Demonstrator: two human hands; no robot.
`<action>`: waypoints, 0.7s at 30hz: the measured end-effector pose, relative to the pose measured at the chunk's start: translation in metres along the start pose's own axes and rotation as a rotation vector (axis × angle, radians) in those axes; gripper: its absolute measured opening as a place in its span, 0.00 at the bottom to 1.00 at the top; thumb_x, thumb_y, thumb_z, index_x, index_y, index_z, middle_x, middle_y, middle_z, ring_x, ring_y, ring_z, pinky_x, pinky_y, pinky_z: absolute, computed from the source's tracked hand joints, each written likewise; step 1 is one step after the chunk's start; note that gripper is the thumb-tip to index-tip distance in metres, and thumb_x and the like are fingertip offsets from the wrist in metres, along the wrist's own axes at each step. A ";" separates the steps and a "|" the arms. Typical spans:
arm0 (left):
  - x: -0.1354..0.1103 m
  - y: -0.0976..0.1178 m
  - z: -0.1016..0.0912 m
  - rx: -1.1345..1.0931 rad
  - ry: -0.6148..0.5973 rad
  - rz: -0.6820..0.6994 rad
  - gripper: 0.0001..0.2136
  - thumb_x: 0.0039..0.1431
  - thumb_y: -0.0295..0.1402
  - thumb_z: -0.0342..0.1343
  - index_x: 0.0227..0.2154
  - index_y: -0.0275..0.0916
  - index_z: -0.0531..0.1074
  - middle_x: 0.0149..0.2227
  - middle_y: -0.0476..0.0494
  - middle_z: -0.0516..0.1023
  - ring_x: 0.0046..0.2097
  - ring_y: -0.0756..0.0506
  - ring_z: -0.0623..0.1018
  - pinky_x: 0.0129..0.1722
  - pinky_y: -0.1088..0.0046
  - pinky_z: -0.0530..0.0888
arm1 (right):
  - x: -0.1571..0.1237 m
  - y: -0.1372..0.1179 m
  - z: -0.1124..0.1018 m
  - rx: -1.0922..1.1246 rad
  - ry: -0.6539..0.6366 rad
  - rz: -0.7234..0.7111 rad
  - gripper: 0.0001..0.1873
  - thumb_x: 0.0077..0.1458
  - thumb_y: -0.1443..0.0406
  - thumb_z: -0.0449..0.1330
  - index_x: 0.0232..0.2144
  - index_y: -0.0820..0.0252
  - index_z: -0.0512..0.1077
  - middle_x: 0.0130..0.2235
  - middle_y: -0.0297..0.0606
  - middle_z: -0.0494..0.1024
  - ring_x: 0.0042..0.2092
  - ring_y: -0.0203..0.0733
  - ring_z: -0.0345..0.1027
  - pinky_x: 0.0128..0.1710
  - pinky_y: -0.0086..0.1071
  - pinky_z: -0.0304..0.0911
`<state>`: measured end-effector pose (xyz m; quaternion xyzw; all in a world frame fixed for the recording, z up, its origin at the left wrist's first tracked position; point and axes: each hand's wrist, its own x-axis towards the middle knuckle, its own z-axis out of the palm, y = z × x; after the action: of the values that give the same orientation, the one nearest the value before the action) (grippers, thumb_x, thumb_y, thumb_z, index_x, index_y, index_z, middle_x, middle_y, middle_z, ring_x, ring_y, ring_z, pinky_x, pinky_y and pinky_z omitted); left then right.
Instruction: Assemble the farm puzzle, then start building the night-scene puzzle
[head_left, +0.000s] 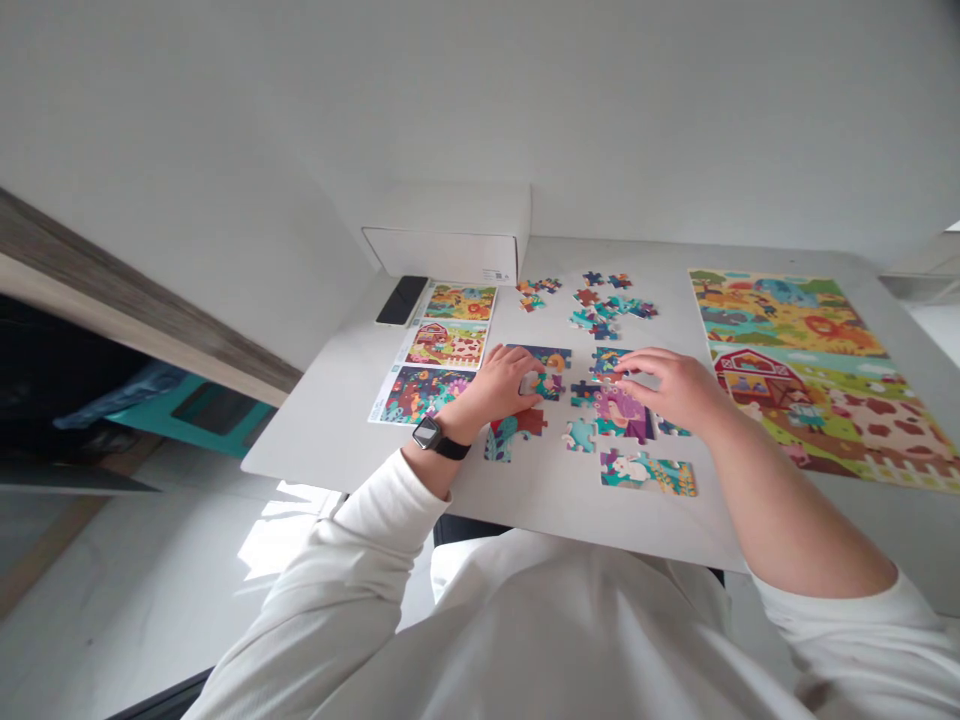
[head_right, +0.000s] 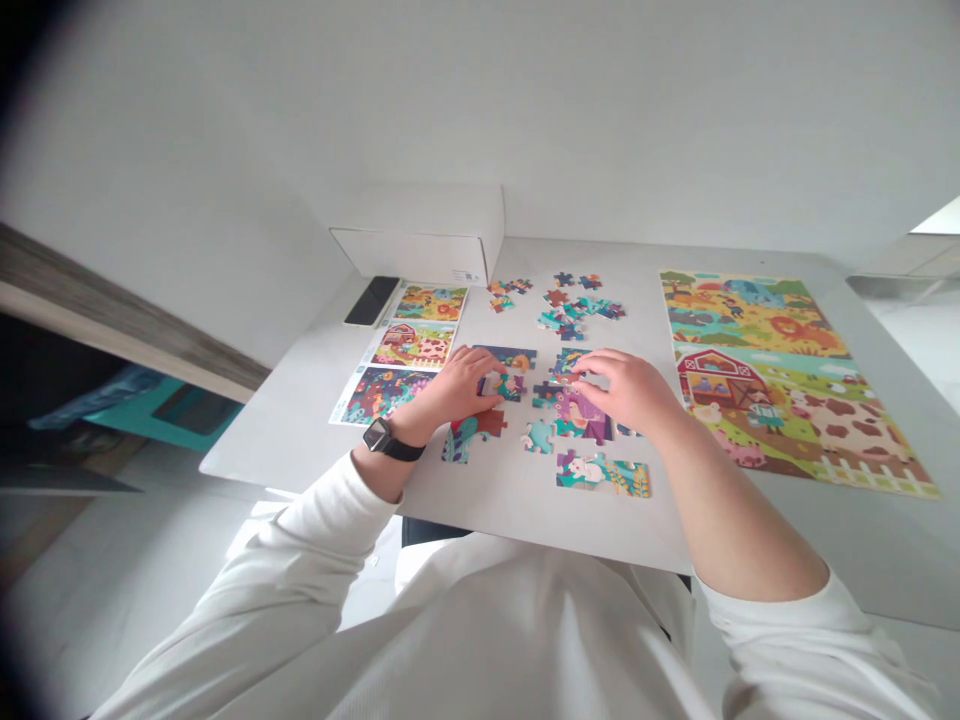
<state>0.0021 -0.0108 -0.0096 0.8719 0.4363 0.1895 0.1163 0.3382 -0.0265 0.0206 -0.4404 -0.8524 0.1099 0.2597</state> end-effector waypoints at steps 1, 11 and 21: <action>0.000 0.000 0.000 -0.003 -0.003 -0.001 0.17 0.60 0.37 0.69 0.51 0.41 0.79 0.53 0.37 0.81 0.57 0.34 0.78 0.68 0.52 0.66 | 0.000 0.000 0.000 0.001 -0.001 -0.001 0.10 0.69 0.58 0.64 0.48 0.48 0.83 0.53 0.40 0.87 0.54 0.54 0.82 0.57 0.50 0.76; -0.001 0.007 0.001 -0.080 0.000 -0.037 0.16 0.58 0.31 0.69 0.49 0.42 0.77 0.46 0.41 0.84 0.52 0.36 0.79 0.63 0.55 0.71 | 0.000 0.001 0.000 -0.015 -0.003 0.002 0.11 0.68 0.58 0.63 0.48 0.48 0.84 0.53 0.39 0.87 0.54 0.54 0.82 0.56 0.49 0.76; -0.020 0.047 -0.009 -0.442 0.134 -0.185 0.11 0.65 0.30 0.61 0.49 0.43 0.75 0.42 0.45 0.84 0.44 0.44 0.84 0.47 0.68 0.79 | -0.002 0.005 -0.001 -0.003 0.018 -0.004 0.12 0.67 0.59 0.64 0.50 0.48 0.84 0.54 0.41 0.87 0.55 0.56 0.82 0.58 0.52 0.76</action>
<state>0.0206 -0.0540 0.0115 0.7670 0.4690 0.3265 0.2920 0.3431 -0.0248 0.0186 -0.4398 -0.8511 0.1043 0.2669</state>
